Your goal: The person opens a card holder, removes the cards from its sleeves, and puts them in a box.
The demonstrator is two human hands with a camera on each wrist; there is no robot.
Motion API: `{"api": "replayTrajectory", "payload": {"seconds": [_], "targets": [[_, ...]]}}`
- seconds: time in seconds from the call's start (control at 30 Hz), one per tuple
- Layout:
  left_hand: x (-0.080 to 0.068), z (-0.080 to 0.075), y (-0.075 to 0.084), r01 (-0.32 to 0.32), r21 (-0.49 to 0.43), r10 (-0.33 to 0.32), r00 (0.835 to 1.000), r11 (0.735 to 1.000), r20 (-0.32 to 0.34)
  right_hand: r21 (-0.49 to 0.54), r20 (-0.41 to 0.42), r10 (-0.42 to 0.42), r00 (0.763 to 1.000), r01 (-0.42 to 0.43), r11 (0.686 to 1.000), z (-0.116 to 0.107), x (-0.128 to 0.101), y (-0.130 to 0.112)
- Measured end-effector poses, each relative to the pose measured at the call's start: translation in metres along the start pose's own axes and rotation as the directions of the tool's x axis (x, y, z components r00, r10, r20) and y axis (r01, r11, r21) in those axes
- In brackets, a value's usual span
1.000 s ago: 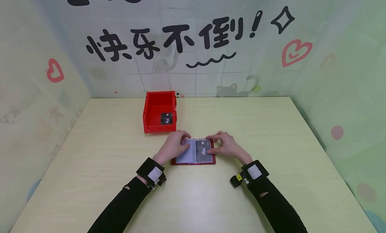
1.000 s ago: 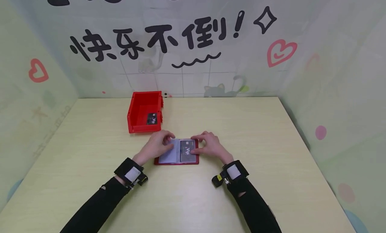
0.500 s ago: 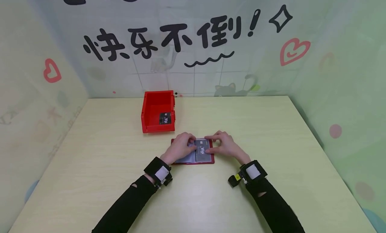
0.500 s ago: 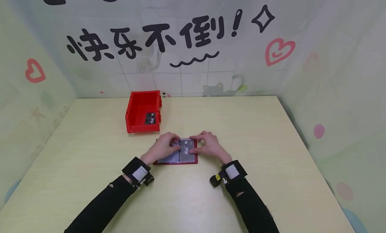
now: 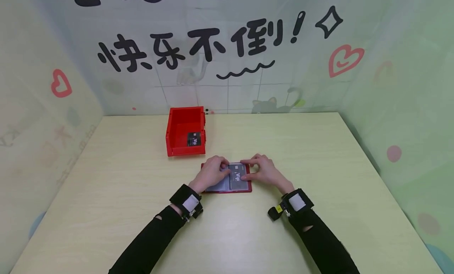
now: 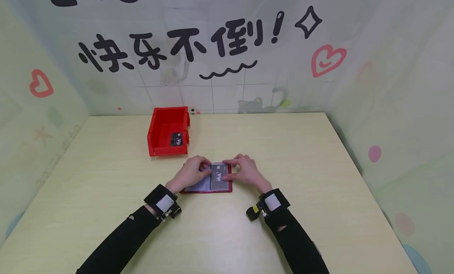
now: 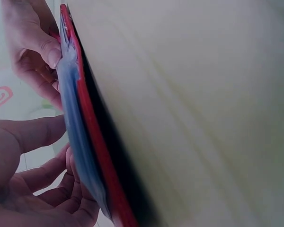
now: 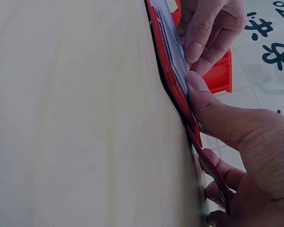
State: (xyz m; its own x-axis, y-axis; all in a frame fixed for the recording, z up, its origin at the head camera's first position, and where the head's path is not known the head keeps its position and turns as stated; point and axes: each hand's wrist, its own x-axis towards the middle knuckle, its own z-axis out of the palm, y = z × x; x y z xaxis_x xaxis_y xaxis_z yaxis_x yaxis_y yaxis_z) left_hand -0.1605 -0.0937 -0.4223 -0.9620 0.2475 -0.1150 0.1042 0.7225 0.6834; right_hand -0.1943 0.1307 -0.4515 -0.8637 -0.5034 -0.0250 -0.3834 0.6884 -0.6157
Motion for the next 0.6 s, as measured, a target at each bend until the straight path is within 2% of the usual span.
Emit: {"api": "replayTrajectory", "payload": {"seconds": [0.17,0.4,0.6], "targets": [[0.0025,-0.0005,-0.0012,0.041,-0.031,-0.041,0.999,0.999,0.01,-0.03,-0.012,0.016,1.0,-0.016,0.999,0.0022,-0.0007,-0.0005],[0.0053,-0.0028,-0.002,0.044,-0.042,-0.043,0.999,0.998,0.016,-0.056,-0.026,0.025,0.999,-0.027,0.998,0.0052,-0.0019,-0.0013],[0.0068,-0.0057,-0.001,0.072,-0.065,-0.07,0.997,0.995,0.03,-0.069,-0.042,0.013,0.999,-0.016,0.997,0.0057,-0.0027,-0.0027]]}}
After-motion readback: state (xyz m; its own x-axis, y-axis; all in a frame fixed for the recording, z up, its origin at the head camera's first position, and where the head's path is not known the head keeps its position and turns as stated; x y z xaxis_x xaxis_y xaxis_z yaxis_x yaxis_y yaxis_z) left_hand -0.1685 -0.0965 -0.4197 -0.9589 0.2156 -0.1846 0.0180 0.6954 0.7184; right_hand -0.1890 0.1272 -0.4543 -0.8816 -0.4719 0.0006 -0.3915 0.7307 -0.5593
